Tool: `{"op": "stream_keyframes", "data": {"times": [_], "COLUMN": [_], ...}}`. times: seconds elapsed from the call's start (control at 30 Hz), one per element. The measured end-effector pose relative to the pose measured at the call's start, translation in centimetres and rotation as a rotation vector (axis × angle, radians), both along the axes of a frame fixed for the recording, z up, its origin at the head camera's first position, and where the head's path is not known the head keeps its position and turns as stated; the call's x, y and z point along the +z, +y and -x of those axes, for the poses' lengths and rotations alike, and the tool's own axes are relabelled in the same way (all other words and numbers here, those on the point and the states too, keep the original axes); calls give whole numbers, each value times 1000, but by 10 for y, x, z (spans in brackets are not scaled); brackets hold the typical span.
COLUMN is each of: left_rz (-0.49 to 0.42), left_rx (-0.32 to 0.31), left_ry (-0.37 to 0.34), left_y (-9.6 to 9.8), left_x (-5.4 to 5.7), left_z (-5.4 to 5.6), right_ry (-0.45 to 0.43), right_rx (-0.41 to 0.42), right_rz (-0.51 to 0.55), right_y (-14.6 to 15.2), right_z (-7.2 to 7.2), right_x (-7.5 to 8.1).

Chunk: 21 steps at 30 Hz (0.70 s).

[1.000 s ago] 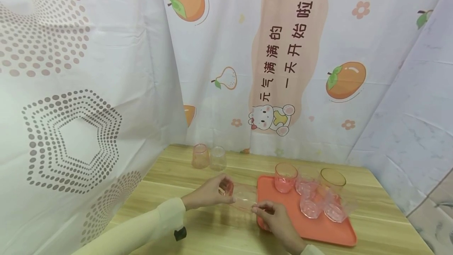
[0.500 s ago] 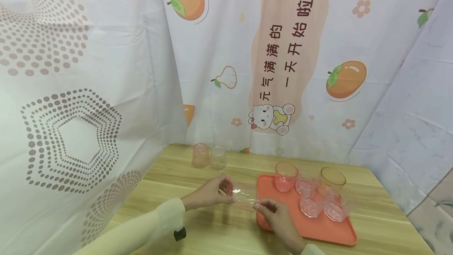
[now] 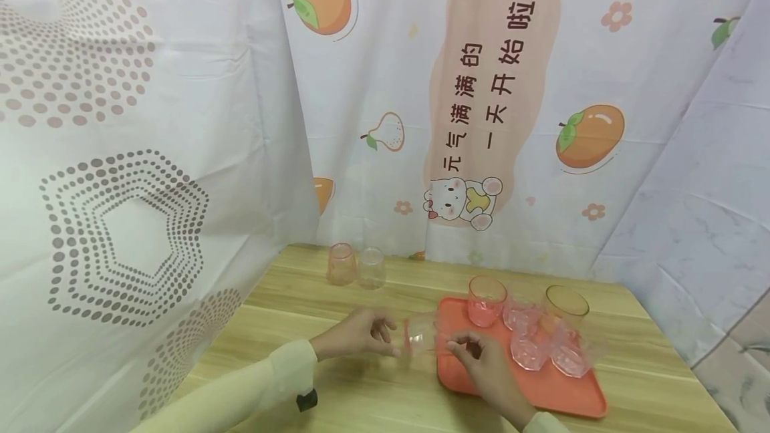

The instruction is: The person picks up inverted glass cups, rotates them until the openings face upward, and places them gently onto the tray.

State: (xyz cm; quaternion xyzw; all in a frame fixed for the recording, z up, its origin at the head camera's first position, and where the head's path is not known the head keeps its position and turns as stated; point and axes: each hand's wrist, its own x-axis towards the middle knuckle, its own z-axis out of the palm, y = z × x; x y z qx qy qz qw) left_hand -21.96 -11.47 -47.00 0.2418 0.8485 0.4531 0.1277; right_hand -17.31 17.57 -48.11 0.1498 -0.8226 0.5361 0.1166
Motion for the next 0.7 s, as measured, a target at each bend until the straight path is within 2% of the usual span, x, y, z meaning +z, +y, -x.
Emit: {"op": "stream_keyframes", "data": {"times": [0.03, 0.17, 0.33, 0.43, 0.7], "left_rz": [17, 51, 97, 125, 145], "left_rx": [4, -1, -47, -63, -23], "left_ry": [8, 14, 58, 61, 78], "left_y": [1, 9, 23, 31, 50], "left_x": [-2, -9, -19, -24, -23], "left_z": [0, -1, -3, -7, -10], "right_ry": [37, 85, 151, 200, 266], "right_rx": [-13, -58, -72, -74, -92], "right_rz": [-25, -120, -169, -209, -297], "right_y": [2, 10, 21, 26, 33], "right_z": [1, 2, 5, 6, 11], "right_x": [1, 5, 7, 9, 13]}}
